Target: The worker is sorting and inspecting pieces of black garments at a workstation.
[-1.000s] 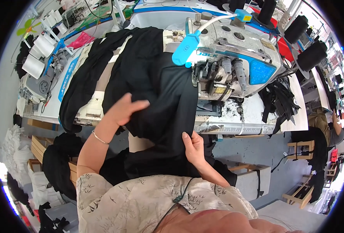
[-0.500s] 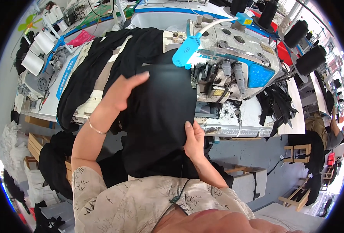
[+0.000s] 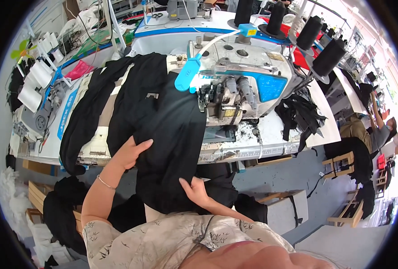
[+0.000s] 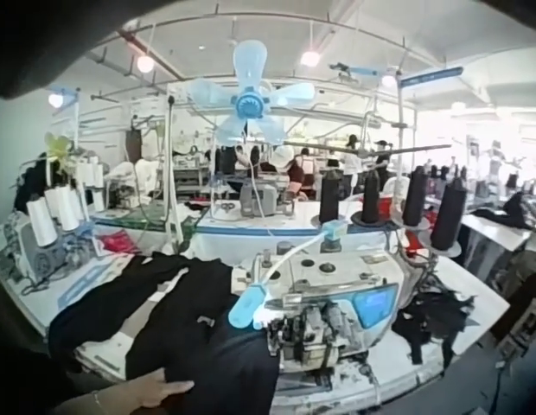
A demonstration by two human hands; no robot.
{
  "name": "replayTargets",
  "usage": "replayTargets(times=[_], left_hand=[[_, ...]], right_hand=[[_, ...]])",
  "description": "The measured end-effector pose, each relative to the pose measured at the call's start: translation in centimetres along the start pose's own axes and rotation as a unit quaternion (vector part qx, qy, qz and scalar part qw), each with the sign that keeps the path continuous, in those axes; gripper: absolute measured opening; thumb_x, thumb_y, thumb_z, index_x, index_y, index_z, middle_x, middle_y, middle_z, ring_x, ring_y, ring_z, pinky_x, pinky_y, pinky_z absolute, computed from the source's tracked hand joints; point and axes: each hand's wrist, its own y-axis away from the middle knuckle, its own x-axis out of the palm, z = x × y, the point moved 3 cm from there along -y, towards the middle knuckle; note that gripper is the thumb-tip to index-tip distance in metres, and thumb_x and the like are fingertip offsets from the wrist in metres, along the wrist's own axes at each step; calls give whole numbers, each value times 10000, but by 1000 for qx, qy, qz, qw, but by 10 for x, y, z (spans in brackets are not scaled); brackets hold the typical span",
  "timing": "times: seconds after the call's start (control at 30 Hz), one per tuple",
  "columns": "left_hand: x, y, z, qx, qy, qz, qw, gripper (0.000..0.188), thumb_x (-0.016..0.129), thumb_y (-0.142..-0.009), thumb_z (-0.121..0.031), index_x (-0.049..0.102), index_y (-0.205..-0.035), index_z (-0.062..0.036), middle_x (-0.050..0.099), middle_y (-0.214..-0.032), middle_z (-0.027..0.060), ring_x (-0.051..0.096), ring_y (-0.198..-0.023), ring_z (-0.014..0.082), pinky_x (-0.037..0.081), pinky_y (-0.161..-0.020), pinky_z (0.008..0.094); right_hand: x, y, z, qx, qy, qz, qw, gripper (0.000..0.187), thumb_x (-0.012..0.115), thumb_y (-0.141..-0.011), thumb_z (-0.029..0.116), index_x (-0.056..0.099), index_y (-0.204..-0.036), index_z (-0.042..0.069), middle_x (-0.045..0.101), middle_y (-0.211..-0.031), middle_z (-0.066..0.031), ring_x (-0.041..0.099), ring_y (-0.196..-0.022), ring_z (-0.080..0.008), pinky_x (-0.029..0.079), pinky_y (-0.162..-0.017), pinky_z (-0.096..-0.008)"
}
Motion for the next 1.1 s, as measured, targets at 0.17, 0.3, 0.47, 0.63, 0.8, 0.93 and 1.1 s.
replayTargets(times=[0.17, 0.3, 0.47, 0.63, 0.8, 0.93, 1.1], left_hand=[[-14, 5, -12, 24, -112, 14, 993, 596, 685, -769, -129, 418, -1276, 35, 523, -1222, 124, 510, -1115, 210, 419, -945, 337], [-8, 15, -19, 0, -489, -67, 870, 705, 735, -730, -325, 435, -1188, 120, 558, -1150, 200, 537, -1062, 244, 410, -926, 335], [-13, 21, -27, 66, -229, -150, 959, 755, 718, -751, -422, 423, -1131, 160, 558, -1057, 211, 535, -1008, 204, 440, -851, 290], [-1, 23, -45, 54, -334, -162, 927, 646, 719, -766, -390, 453, -1054, 124, 557, -987, 154, 534, -908, 171, 453, -815, 280], [-22, -22, -70, 188, -268, -132, 936, 645, 709, -756, -398, 484, -1085, 109, 592, -1015, 151, 572, -933, 185, 466, -807, 293], [7, -40, -123, 187, -144, -110, 965, 607, 728, -745, -291, 471, -1137, 94, 581, -1064, 161, 587, -918, 198, 485, -816, 317], [-24, -90, -150, 167, -167, -117, 965, 487, 712, -766, -298, 552, -1036, 74, 592, -1019, 148, 597, -902, 223, 501, -741, 344]], right_hand=[[-20, 46, 7, -81, 60, 61, 993, 112, 638, -816, 107, 603, -817, 1, 591, -736, -187, 579, -615, -355, 464, -515, -365], [-37, 66, 13, -86, 238, 14, 967, 235, 717, -730, 101, 505, -660, 28, 524, -721, -222, 535, -574, -405, 446, -459, -395], [-34, 70, 8, -137, 50, 10, 989, 78, 648, -771, 11, 572, -782, 1, 535, -770, -210, 555, -627, -365, 452, -517, -353], [-34, 54, 12, -63, 109, 0, 992, 77, 625, -817, 29, 569, -814, -22, 550, -662, -66, 539, -589, -149, 401, -504, -247], [-38, 23, 13, 128, -125, -47, 983, 174, 521, -917, 95, 596, -1012, -30, 594, -785, 44, 466, -705, -2, 414, -626, -179], [-45, -14, 19, 133, -234, -53, 962, 201, 466, -946, 105, 584, -1035, -32, 636, -965, -28, 550, -865, -56, 431, -793, -207], [-51, -72, 41, 94, -273, -68, 955, 198, 470, -948, 124, 586, -1012, -23, 630, -947, -18, 545, -848, -55, 431, -775, -205]])
